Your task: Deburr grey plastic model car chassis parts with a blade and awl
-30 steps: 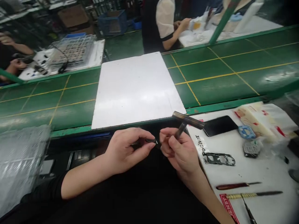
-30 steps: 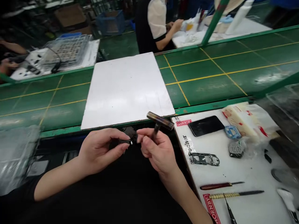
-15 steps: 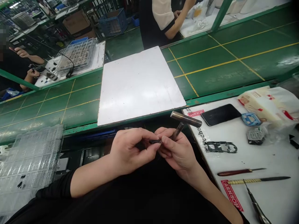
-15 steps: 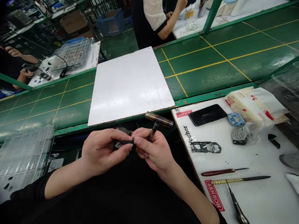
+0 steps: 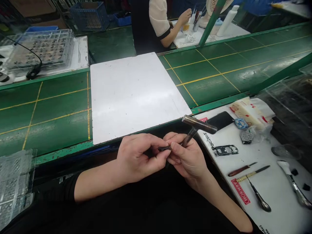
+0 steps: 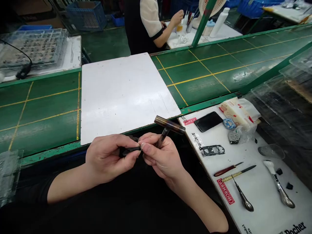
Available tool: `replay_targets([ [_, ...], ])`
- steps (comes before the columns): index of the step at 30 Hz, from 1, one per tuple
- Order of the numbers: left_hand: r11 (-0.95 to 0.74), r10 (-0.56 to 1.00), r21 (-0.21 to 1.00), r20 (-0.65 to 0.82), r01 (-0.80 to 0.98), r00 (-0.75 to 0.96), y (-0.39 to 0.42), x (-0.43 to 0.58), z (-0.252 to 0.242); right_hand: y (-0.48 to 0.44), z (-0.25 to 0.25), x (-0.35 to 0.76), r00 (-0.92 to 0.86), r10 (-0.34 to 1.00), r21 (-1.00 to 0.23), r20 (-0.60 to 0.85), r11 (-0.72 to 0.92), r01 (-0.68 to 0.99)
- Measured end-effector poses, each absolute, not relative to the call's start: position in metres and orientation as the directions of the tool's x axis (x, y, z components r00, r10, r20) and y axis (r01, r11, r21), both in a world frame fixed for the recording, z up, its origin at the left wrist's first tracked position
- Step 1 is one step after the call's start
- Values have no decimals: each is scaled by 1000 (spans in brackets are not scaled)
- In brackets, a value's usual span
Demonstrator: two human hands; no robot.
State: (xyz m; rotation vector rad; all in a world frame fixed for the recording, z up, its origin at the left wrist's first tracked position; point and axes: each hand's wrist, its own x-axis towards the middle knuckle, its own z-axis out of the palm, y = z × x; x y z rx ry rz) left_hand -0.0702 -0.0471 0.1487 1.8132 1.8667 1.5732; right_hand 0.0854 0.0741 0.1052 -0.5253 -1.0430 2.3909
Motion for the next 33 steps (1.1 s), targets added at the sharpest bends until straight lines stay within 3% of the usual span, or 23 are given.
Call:
replay_targets([
  [5, -217, 748, 728, 552, 651, -368, -71, -93, 135, 71, 101, 54, -849, 495, -796, -184, -582, -167],
  [9, -22, 713, 806, 427, 591, -556, -118, -114, 106, 73, 84, 37, -847, 456, -877, -274, -480, 25],
  [13, 307, 460, 887, 179, 345, -870, -187, -120, 61, 60, 53, 32, -796, 352, -845, -492, -414, 339],
  [16, 429, 242, 891, 45, 148, -969, -231, -115, 31, 45, 32, 33, -802, 199, -784, -563, -437, 441],
  [19, 494, 108, 864, 47, 94, -993, -254, -114, 8, 38, 22, 29, -819, 54, -777, -571, -357, 518],
  [22, 537, 32, 837, 105, 106, -994, -258, -124, -13, 42, 25, 18, -752, -22, -738, -659, -176, 651],
  [24, 555, 10, 823, 138, 120, -990, -256, -135, -27, 46, 31, 9, -703, 22, -704, -710, -7, 710],
  [27, 580, -2, 801, 183, 148, -983, -251, -152, -43, 49, 41, -2, -757, 143, -726, -637, 220, 652],
  [30, 603, 18, 775, 222, 188, -975, -248, -162, -51, 47, 46, -8, -825, 214, -784, -524, 256, 565],
  [33, 619, 63, 750, 250, 234, -966, -247, -165, -51, 43, 46, -11, -809, 303, -746, -503, 320, 584],
])
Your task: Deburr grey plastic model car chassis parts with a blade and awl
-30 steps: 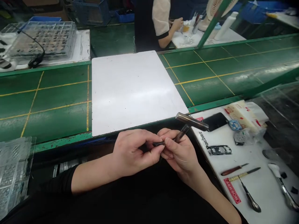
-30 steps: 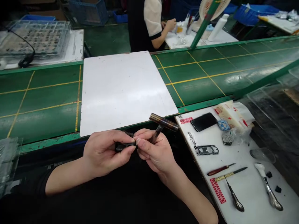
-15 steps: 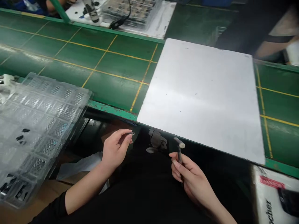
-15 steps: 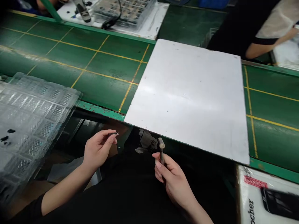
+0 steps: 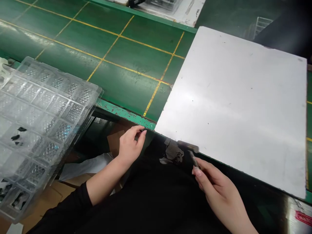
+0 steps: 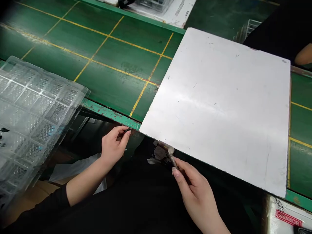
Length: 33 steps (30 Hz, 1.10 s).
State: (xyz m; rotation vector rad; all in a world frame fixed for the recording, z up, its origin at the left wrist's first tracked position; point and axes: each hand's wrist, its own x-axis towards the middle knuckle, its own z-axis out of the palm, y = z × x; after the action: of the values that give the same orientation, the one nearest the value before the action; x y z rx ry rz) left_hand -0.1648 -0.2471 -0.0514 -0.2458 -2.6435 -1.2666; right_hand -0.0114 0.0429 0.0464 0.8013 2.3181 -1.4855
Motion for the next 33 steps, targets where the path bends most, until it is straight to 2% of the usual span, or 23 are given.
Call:
replay_targets([
  [3, 630, 102, 727, 273, 275, -956, -247, -166, -52, 40, 45, -14, -761, 359, -670, -540, 363, 647],
  [8, 634, 135, 712, 285, 304, -949, -249, -171, -56, 35, 40, -21, -771, 284, -730, -570, 256, 633],
  [14, 625, 136, 724, 269, 293, -954, -254, -176, -58, 25, 43, -37, -783, 270, -773, -561, 167, 612],
  [21, 626, 200, 703, 273, 337, -941, -256, -180, -57, 33, 39, -41, -733, 260, -713, -628, 184, 676],
  [27, 635, 220, 695, 257, 338, -941, -256, -181, -52, 41, 25, -38, -777, 233, -795, -585, 21, 606],
  [33, 636, 242, 689, 251, 348, -937, -258, -182, -52, 43, 17, -39, -795, 259, -799, -548, 120, 590],
])
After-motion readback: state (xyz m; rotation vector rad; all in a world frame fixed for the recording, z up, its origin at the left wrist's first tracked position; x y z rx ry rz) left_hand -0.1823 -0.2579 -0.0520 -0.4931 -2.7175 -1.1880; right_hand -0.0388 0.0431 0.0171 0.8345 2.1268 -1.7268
